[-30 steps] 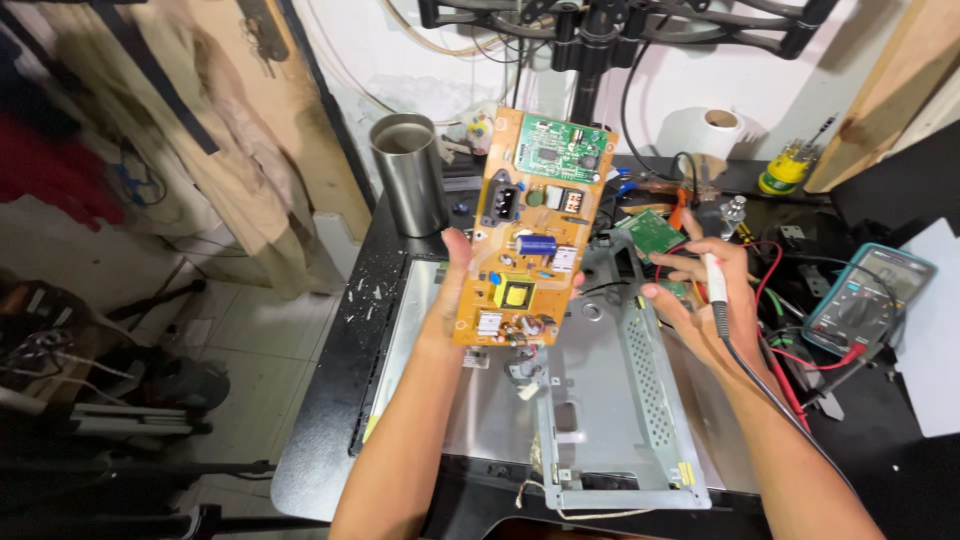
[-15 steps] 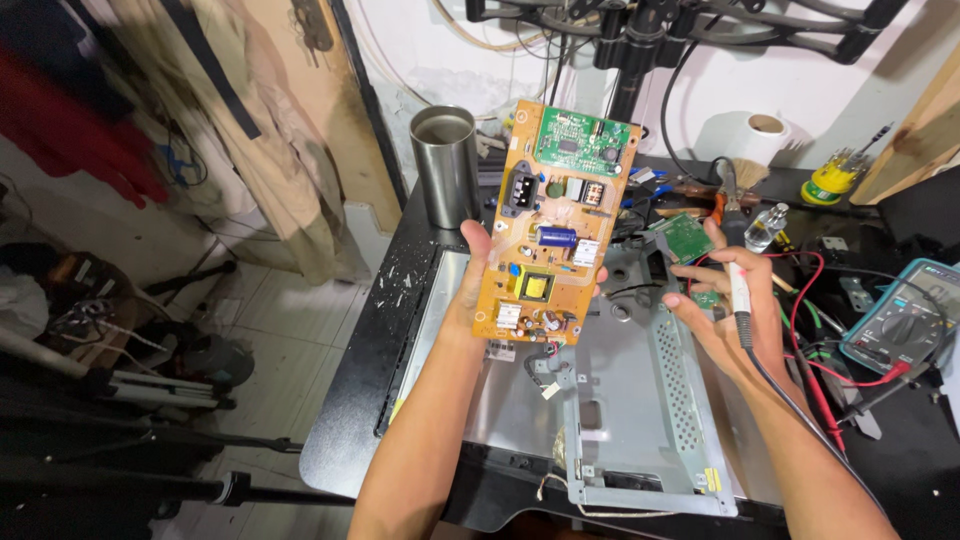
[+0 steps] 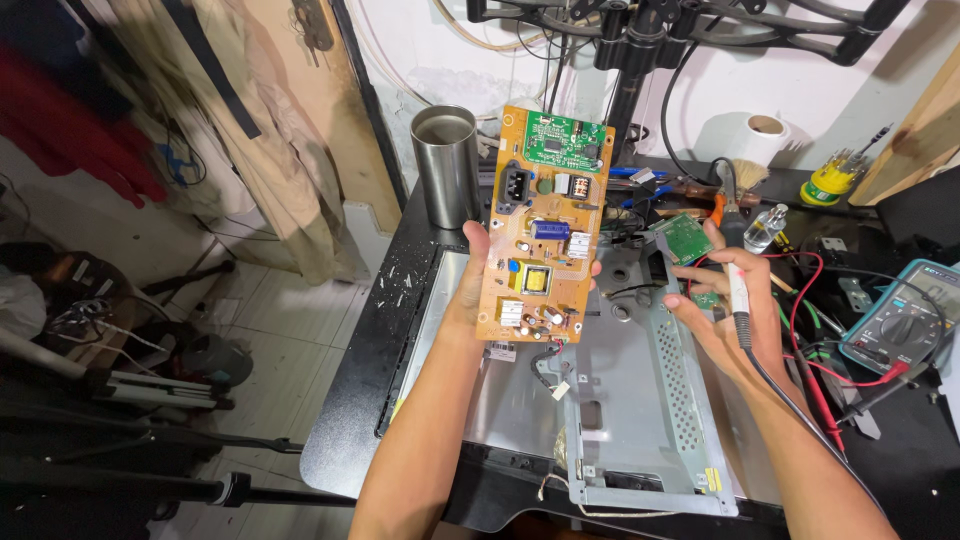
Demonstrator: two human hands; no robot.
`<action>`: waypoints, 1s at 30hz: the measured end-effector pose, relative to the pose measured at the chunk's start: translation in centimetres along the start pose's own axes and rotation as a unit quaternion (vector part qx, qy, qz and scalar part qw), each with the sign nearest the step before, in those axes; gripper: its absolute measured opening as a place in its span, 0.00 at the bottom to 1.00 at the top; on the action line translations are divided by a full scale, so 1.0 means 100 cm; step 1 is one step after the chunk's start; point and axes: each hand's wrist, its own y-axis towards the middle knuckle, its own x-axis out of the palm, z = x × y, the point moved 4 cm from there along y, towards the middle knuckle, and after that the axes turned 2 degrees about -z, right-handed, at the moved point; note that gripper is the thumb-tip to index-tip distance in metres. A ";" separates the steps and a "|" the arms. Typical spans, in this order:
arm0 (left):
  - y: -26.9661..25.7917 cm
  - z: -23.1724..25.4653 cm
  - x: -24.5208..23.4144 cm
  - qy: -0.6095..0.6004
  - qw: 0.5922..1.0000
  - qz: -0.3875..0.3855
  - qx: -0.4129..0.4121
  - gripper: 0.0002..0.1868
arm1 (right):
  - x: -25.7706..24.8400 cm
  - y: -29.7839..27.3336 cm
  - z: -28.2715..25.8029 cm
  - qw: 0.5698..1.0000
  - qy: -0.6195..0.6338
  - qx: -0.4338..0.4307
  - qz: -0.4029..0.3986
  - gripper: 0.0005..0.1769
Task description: The person desolders components from a circuit board using a soldering iron and a solder sucker, then uses the soldering iron to reattach connections on the board within an electronic device housing.
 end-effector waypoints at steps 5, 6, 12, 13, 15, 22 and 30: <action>-0.001 0.003 0.002 0.007 1.000 -0.005 0.003 0.69 | 0.000 0.000 -0.003 1.000 -0.003 0.003 -0.001 0.37; -0.001 0.003 0.002 -0.003 1.000 -0.009 0.003 0.69 | 0.001 0.000 -0.002 1.000 0.000 0.002 -0.002 0.37; 0.000 0.003 0.003 -0.022 1.000 -0.014 0.008 0.69 | 0.001 -0.001 -0.001 1.000 -0.008 0.003 -0.003 0.37; 0.000 0.003 0.003 -0.023 1.000 -0.014 0.008 0.69 | 0.001 -0.001 -0.001 1.000 -0.008 0.004 -0.004 0.37; 0.001 0.003 0.003 -0.011 1.000 -0.004 0.011 0.69 | 0.001 -0.001 0.000 1.000 0.000 -0.005 -0.006 0.37; 0.000 0.004 0.003 -0.010 1.000 -0.007 0.015 0.69 | 0.001 -0.001 0.001 1.000 0.011 -0.005 -0.006 0.36; 0.001 0.004 -0.001 -0.012 1.000 0.000 0.011 0.69 | 0.001 0.000 0.000 1.000 0.010 -0.008 -0.009 0.36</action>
